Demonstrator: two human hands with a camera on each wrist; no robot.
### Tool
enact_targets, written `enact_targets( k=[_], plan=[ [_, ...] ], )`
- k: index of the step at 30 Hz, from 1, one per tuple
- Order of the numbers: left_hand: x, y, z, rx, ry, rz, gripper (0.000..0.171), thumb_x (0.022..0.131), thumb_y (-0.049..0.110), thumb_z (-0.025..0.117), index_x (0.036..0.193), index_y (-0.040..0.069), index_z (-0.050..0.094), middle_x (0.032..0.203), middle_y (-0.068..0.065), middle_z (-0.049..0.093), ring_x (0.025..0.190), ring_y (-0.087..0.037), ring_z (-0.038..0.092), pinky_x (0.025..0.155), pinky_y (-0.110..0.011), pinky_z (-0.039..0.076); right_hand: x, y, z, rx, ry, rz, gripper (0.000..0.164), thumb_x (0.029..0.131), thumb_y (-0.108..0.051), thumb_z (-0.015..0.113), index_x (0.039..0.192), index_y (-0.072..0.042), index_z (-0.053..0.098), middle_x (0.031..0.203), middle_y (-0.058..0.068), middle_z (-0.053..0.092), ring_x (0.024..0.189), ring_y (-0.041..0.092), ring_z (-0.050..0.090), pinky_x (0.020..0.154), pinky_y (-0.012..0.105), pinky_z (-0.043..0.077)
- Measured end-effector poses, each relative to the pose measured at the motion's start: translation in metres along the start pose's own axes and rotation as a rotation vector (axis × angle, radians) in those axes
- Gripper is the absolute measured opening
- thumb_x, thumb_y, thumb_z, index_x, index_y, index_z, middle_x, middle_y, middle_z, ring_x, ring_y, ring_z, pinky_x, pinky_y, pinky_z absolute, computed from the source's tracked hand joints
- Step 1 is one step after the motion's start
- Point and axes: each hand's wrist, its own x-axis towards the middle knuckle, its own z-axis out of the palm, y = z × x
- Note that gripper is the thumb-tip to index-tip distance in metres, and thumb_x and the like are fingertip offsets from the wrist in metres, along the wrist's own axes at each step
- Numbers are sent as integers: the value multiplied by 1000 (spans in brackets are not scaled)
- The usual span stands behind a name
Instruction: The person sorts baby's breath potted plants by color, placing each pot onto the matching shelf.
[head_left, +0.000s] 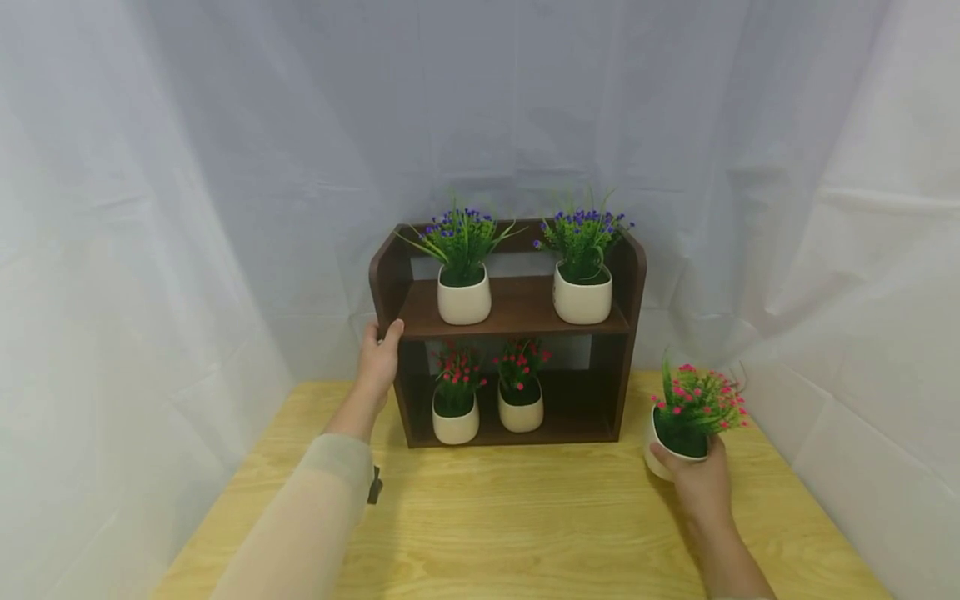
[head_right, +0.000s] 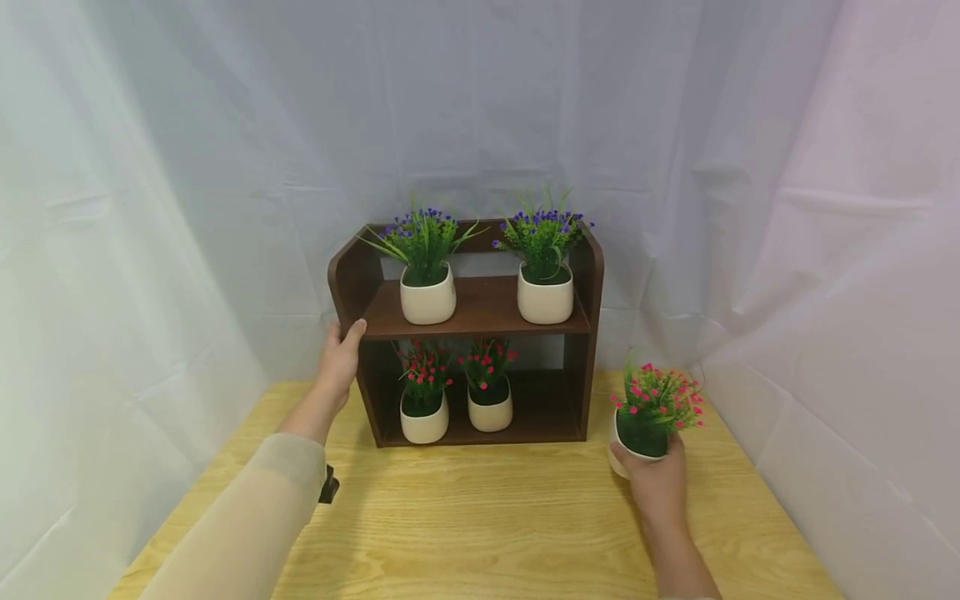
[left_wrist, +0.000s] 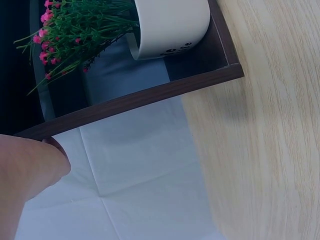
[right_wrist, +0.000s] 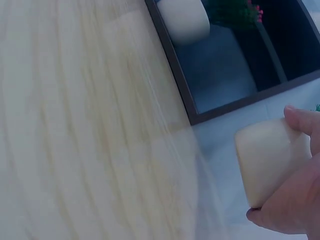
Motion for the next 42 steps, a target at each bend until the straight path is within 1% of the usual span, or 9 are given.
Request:
enact_targets(
  k=[5,10,17,20,26,30,36,39,42],
  plan=[
    [0,0,0,1,3,8,62,114,52,45,158,9,35,171,-18,38,165,-38,29,137,-58,23,-5,-5,6,-46,-22,-33,110,94,-22,86,169,7,11,168,38,34,157,55,34,133,66,25],
    [0,0,-1,2,-3,2,63,114,54,45,158,10,35,172,-18,37,166,-38,28,137,-59,22,-9,-6,15,-40,-34,-41,107,94,-22,87,168,8,16,166,36,38,156,52,36,133,65,25],
    [0,1,-1,-6,-2,2,62,114,53,45,156,10,36,170,-18,38,165,-38,29,137,-59,23,-15,-4,35,-25,-45,-66,99,92,-21,88,164,9,26,162,33,43,154,47,41,134,61,27],
    [-1,1,-1,-9,-7,4,63,114,54,45,157,10,35,172,-18,37,166,-38,27,137,-59,22,-19,-6,44,-18,-65,-73,99,92,-19,88,163,10,27,161,33,44,153,47,41,133,60,27],
    [-1,1,-1,-7,-5,0,63,114,54,44,158,10,35,172,-18,36,166,-38,27,138,-59,22,-24,-7,57,-49,-91,-91,99,91,-20,89,163,10,28,160,34,46,151,48,45,132,61,29],
    [-1,1,0,-3,-1,4,62,114,54,45,156,10,36,171,-18,38,165,-39,29,137,-59,23,-25,-6,66,-68,-103,-107,99,90,-20,90,161,12,30,157,36,48,148,50,47,130,63,31],
    [-1,0,1,6,7,6,62,113,55,45,155,10,36,170,-18,39,165,-39,30,137,-60,24,-24,-4,79,-109,-127,-150,93,89,-20,91,158,10,37,152,35,54,144,49,53,126,63,38],
    [-1,0,1,7,10,1,62,113,55,45,155,10,36,169,-19,40,164,-39,31,136,-59,25,-22,-4,83,-132,-121,-181,92,87,-19,92,157,11,39,152,36,54,144,51,53,125,65,39],
    [-1,-1,1,9,11,-7,62,113,55,45,155,10,36,168,-19,40,163,-39,32,136,-59,25,-20,-4,88,-151,-130,-192,92,88,-18,91,157,12,38,152,37,53,144,52,52,125,66,40]
  ],
)
